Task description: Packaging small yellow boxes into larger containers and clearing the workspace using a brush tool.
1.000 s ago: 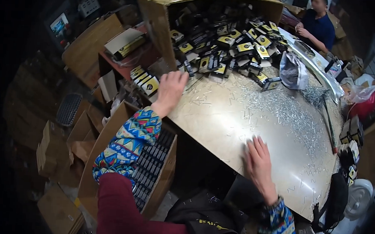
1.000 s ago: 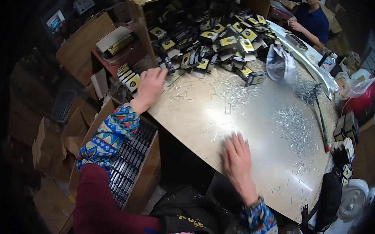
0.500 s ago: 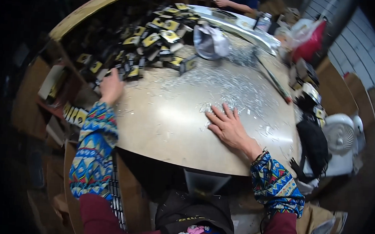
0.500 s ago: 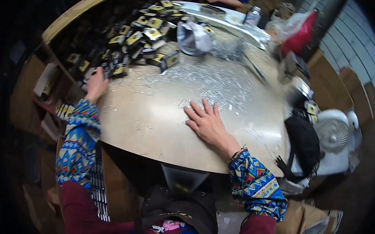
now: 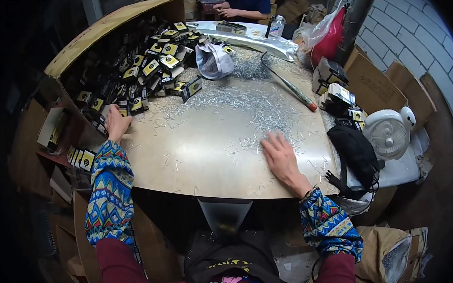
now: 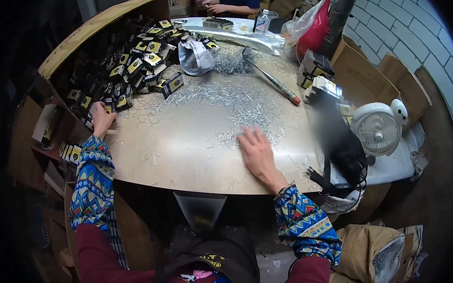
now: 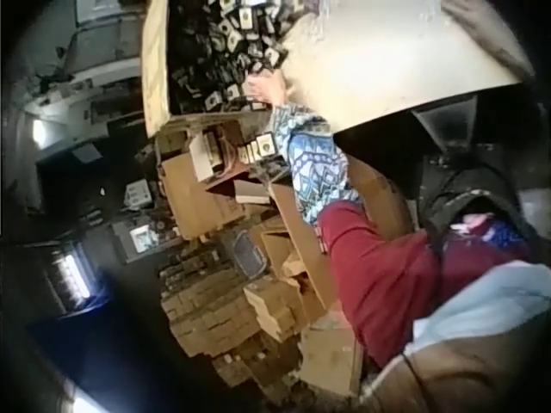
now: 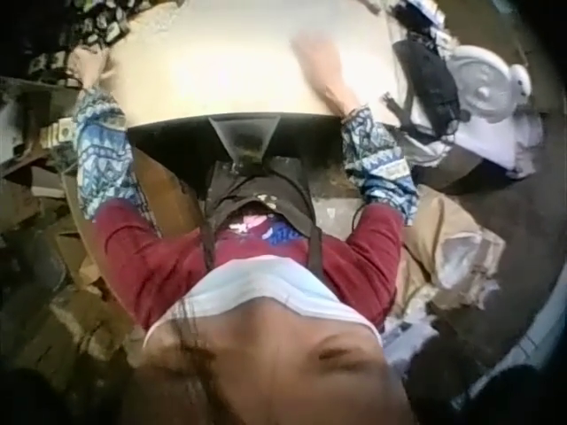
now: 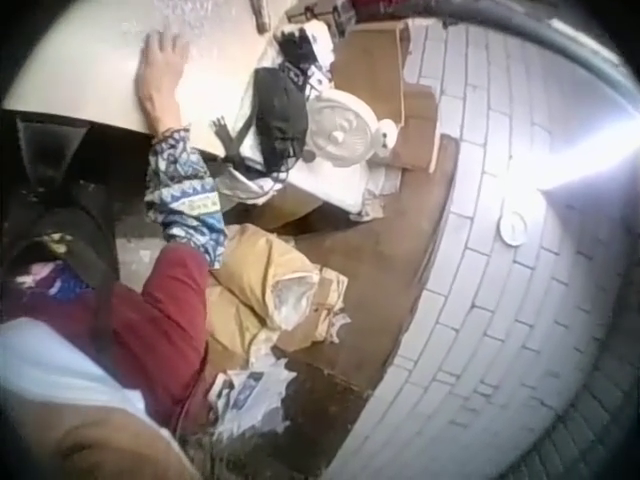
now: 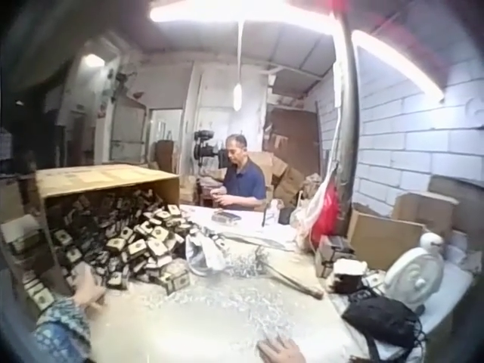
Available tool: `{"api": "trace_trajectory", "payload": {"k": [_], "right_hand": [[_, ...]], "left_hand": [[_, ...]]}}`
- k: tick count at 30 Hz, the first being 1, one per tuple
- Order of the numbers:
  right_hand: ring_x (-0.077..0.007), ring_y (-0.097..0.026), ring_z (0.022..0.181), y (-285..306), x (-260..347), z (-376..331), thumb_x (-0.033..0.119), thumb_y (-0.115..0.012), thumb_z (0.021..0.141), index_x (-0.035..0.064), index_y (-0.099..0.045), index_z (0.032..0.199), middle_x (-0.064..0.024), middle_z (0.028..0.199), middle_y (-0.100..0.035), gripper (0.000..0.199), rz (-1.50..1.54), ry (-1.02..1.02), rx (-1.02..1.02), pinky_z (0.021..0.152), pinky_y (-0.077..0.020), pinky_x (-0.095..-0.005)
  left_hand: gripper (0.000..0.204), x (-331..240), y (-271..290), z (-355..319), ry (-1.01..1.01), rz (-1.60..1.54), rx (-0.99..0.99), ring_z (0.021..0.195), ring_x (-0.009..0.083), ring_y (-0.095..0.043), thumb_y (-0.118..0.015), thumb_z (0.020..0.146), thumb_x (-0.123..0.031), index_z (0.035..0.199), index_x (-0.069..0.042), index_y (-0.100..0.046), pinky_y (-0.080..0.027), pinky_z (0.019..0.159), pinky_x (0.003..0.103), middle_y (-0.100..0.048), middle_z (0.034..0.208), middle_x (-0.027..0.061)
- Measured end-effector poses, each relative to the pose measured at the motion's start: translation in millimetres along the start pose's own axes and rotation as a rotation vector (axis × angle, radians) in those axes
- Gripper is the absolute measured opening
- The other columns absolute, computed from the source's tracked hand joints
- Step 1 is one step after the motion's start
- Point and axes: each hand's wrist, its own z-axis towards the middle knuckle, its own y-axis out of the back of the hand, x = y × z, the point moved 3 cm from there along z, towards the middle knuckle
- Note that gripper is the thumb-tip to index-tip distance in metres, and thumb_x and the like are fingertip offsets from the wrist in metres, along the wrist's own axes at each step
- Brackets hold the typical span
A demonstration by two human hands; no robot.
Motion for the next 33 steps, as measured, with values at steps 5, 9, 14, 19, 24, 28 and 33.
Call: {"api": "trace_trajectory", "payload": {"k": [5, 9, 14, 19, 24, 28, 33], "right_hand": [[-0.0402, -0.036, 0.136, -6, -1, -1, 0.023, -0.05, 0.099, 0.0062, -0.054, 0.132, -0.0197, 0.144, -0.043, 0.037, 0.105, -0.117, -0.013, 0.113, -0.0277, -0.0505], [-0.0396, -0.035, 0.137, -26, 23, 19, 0.023, -0.049, 0.099, 0.0051, -0.052, 0.133, -0.0221, 0.143, -0.043, 0.039, 0.007, 0.045, 0.092, 0.113, -0.0275, -0.0508], [-0.0362, -0.035, 0.138, -25, 17, 18, 0.023, -0.049, 0.099, 0.002, -0.048, 0.136, -0.0235, 0.144, -0.042, 0.042, 0.092, -0.17, 0.061, 0.113, -0.0282, -0.0467], [-0.0382, -0.045, 0.13, -22, 26, 28, 0.018, -0.052, 0.098, -0.0026, -0.053, 0.128, -0.0245, 0.135, -0.051, 0.036, 0.081, -0.045, -0.094, 0.11, -0.0348, -0.0408], [-0.0364, -0.038, 0.136, -31, 22, 37, 0.023, -0.053, 0.098, 0.0016, -0.051, 0.133, -0.0224, 0.143, -0.044, 0.041, 0.111, -0.045, -0.147, 0.112, -0.0304, -0.0438], [-0.0359, -0.045, 0.131, -41, 48, 43, 0.026, -0.059, 0.095, 0.0019, -0.056, 0.128, -0.0212, 0.134, -0.054, 0.041, 0.041, 0.094, -0.048, 0.11, -0.0341, -0.042], [-0.033, -0.054, 0.118, -44, 82, 41, 0.023, -0.063, 0.092, 0.0012, -0.061, 0.12, -0.0174, 0.12, -0.063, 0.036, 0.284, 0.047, -0.099, 0.103, -0.0383, -0.0432]], "left_hand": [[0.071, -41, 30, -88, -0.213, -0.284, -0.133, 0.111, 0.037, -0.049, -0.069, 0.067, -0.01, 0.131, -0.002, -0.04, -0.042, 0.097, 0.041, -0.046, 0.121, 0.02], [0.073, -80, 37, -185, -0.5, -0.348, 0.043, 0.107, 0.0336, -0.051, -0.068, 0.068, -0.009, 0.133, 0.002, -0.037, -0.044, 0.096, 0.038, -0.047, 0.117, 0.0183], [0.072, -88, 38, -258, 0.285, -1.633, 0.763, 0.12, 0.0329, -0.055, -0.058, 0.074, 0.0, 0.14, 0.001, -0.03, -0.047, 0.1, 0.041, -0.05, 0.128, 0.019], [0.057, -75, 41, -312, 0.614, -2.044, 0.929, 0.104, 0.0337, -0.064, -0.055, 0.09, -0.028, 0.14, -0.007, -0.039, -0.054, 0.09, 0.054, -0.057, 0.122, 0.0191], [0.044, -49, 18, -349, 0.854, -1.718, 0.843, 0.091, 0.0308, -0.068, -0.044, 0.099, -0.038, 0.124, -0.003, -0.049, -0.061, 0.072, 0.051, -0.062, 0.108, 0.0158], [0.025, -19, -14, -393, 0.955, -1.626, 0.844, 0.095, 0.0256, -0.065, -0.054, 0.096, -0.016, 0.118, -0.004, -0.051, -0.058, 0.082, 0.049, -0.061, 0.11, 0.0123], [0.037, -23, -38, -434, 0.91, -1.42, 1.053, 0.102, 0.0138, -0.062, -0.053, 0.099, -0.021, 0.133, -0.008, -0.046, -0.055, 0.082, 0.03, -0.06, 0.114, 0.0046]]}}
